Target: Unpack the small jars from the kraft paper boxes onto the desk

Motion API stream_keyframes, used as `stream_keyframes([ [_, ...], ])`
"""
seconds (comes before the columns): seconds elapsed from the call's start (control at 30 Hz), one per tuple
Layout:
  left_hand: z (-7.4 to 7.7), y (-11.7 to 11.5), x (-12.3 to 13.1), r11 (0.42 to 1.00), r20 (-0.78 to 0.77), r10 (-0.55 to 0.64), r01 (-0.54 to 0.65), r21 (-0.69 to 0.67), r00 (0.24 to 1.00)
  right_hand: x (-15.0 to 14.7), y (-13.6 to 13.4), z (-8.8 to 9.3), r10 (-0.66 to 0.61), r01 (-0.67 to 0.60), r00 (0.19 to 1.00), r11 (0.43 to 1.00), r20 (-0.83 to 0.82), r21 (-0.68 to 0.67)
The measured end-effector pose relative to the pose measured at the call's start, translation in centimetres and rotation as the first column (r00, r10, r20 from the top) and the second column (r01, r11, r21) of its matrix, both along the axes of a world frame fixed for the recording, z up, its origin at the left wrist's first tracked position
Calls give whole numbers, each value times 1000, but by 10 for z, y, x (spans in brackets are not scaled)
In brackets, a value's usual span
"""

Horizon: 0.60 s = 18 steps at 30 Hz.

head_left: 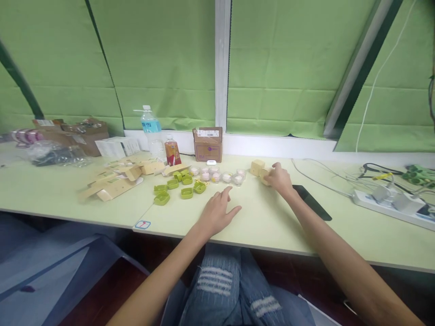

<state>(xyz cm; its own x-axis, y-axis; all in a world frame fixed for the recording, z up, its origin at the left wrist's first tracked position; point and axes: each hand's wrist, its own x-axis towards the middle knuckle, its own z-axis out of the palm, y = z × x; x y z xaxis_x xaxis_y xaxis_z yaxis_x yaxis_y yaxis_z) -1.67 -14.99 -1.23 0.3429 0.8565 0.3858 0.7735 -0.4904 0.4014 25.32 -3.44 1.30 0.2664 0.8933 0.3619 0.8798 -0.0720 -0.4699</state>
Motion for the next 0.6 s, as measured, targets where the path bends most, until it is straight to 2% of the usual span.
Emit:
stream_keyframes([
  [0.07,1,-1,0,1000,14,3,-3,-10,1000,-1,12,-8,36,-36,999,999,-30,-12],
  [0.23,3,-4,0,1000,16,10,-10,-7,1000,-13,35,-27,43,-29,982,997,-183,75],
  [0.3,2,-4,-1,1000,16,15,-15,-3,1000,-16,36,-36,92,-69,973,991,-212,117],
  [0.4,0,-1,-2,999,41,37,-37,11,998,-16,27,-42,102,-59,976,974,-190,219],
  [0.47,0,2,-4,999,62,51,-52,15,997,-18,16,-41,164,-112,978,934,-129,339],
  [0.53,3,6,-8,998,71,58,-59,14,996,-24,4,-37,304,-253,952,849,-37,463],
  [0.6,9,10,-16,995,45,84,-86,46,995,-35,-6,-35,439,-413,897,785,56,461],
])
